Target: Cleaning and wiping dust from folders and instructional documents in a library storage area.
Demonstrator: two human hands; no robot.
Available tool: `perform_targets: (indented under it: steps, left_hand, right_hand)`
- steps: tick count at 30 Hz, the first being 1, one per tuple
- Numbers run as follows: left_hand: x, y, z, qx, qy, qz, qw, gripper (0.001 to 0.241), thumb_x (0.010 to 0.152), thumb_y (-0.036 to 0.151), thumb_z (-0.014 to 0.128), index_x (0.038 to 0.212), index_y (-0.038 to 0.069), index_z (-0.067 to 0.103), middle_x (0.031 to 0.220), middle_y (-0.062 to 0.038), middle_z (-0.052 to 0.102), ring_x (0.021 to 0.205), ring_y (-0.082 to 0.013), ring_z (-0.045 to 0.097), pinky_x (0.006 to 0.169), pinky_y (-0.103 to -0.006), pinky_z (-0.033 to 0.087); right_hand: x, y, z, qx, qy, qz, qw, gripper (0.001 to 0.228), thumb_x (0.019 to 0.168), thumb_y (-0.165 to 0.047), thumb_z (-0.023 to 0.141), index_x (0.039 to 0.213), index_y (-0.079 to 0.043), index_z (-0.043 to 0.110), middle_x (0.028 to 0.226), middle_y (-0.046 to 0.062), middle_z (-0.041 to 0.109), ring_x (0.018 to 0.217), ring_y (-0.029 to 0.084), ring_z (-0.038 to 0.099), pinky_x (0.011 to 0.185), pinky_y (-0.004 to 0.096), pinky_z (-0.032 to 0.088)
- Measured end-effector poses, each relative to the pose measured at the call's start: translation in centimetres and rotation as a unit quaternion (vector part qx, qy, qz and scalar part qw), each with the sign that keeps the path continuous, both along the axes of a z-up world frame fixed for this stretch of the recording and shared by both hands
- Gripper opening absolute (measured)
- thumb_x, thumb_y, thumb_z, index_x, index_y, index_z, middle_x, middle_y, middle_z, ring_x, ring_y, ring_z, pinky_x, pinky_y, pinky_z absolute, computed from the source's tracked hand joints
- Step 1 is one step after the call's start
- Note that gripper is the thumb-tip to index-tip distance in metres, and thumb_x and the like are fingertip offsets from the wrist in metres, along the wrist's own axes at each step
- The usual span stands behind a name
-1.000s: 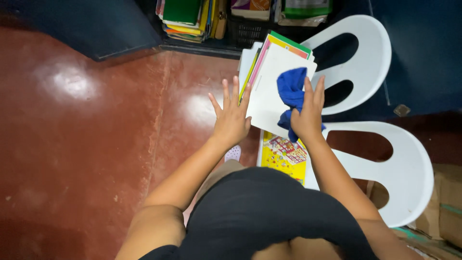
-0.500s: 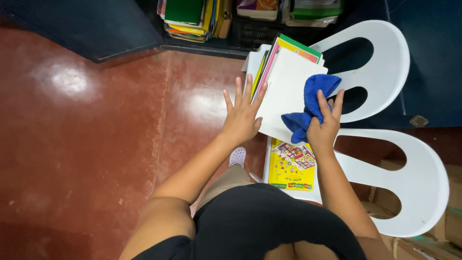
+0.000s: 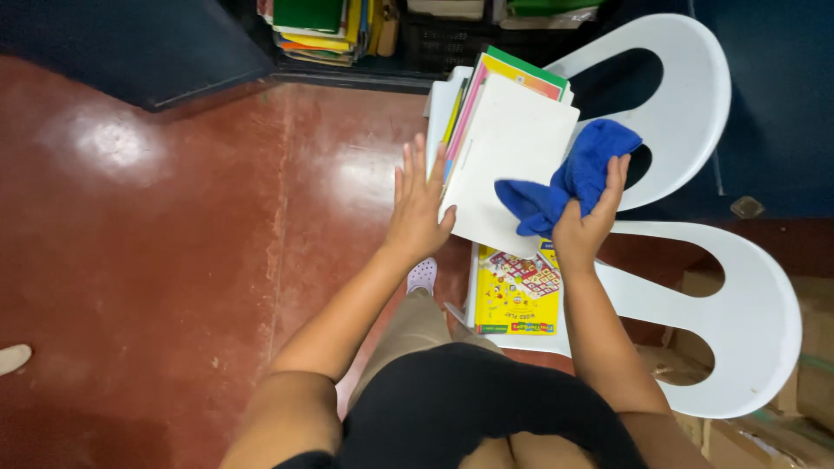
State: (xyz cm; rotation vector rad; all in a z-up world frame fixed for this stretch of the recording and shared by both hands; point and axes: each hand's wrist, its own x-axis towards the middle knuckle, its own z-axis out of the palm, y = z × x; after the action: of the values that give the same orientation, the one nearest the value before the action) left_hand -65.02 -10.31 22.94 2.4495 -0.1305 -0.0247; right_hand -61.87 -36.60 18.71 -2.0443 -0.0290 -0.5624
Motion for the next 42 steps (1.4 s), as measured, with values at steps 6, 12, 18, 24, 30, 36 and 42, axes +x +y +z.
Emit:
perform_targets:
  steps: [6,12,18,24,30,36,42]
  left_hand:
    - [0.8,-1.8,-15.3,-0.130,0.006,0.111,0.985,0.065,0.084,0.006,0.071,0.145,0.001,0.047,0.156,-0.025,0.035,0.142,-0.0438,0.040,0.119,-0.0527,0.031]
    - [-0.8,-3.5,-30.1,-0.028,0.133,0.198,0.971,0.064,0.079,0.023,0.077,0.139,0.009,0.060,0.140,-0.018,0.058,0.128,-0.0389,0.056,0.110,-0.0491,0.043]
    - [-0.1,-4.2,-31.4,0.029,0.196,0.206,0.958,0.052,0.083,0.026,0.076,0.131,0.009,0.061,0.124,-0.015,0.061,0.117,-0.0362,0.061,0.101,-0.0458,0.051]
    - [1.6,-3.9,-33.7,0.088,0.207,0.201,0.953,0.031,0.085,0.025,0.076,0.110,0.009,0.065,0.110,-0.013,0.065,0.107,-0.0350,0.065,0.093,-0.0445,0.053]
    - [2.7,-5.3,-30.5,0.092,0.251,0.226,0.937,0.065,0.078,0.049,0.079,0.120,0.005,0.056,0.121,-0.017,0.059,0.115,-0.0365,0.061,0.096,-0.0455,0.053]
    - [3.5,-4.9,-28.3,0.105,0.289,0.203,0.930,0.070,0.081,0.054,0.077,0.121,0.001,0.054,0.117,-0.019,0.062,0.114,-0.0374,0.062,0.098,-0.0473,0.051]
    - [4.4,-5.2,-28.2,0.091,0.322,0.196,0.922,0.072,0.086,0.053,0.073,0.127,-0.002,0.052,0.120,-0.022,0.062,0.117,-0.0395,0.062,0.100,-0.0473,0.050]
  right_hand:
    - [5.3,-2.2,-10.3,-0.040,-0.084,0.036,0.995,0.078,0.073,0.010,0.048,0.150,-0.001,0.050,0.149,0.024,0.044,0.143,0.043,0.037,0.122,0.053,0.021]
    - [5.3,-0.4,-23.1,-0.272,0.113,0.179,0.939,0.079,0.079,-0.014,0.070,0.154,-0.009,0.044,0.149,0.025,0.042,0.135,0.054,0.044,0.110,0.070,0.031]
    - [8.2,-1.5,-25.3,-0.397,0.057,0.181,0.898,0.059,0.081,-0.024,0.068,0.139,-0.015,0.061,0.139,0.015,0.058,0.134,0.041,0.050,0.111,0.059,0.037]
    - [19.2,-4.8,-31.0,-0.316,0.042,0.005,0.948,0.064,0.081,-0.015,0.074,0.143,-0.006,0.061,0.150,0.024,0.051,0.131,0.047,0.053,0.105,0.058,0.042]
    - [9.0,5.8,-29.4,-0.272,0.041,0.169,0.946,0.069,0.086,-0.022,0.069,0.153,-0.016,0.051,0.152,0.020,0.051,0.140,0.040,0.048,0.117,0.051,0.037]
    - [4.9,2.4,-30.8,-0.317,-0.041,0.172,0.932,0.067,0.071,-0.027,0.075,0.137,-0.027,0.067,0.138,0.009,0.062,0.127,0.034,0.058,0.112,0.052,0.043]
    - [19.8,-2.9,-32.0,-0.269,0.041,-0.008,0.962,0.057,0.082,-0.012,0.074,0.138,-0.015,0.065,0.134,0.021,0.061,0.125,0.041,0.059,0.107,0.053,0.044]
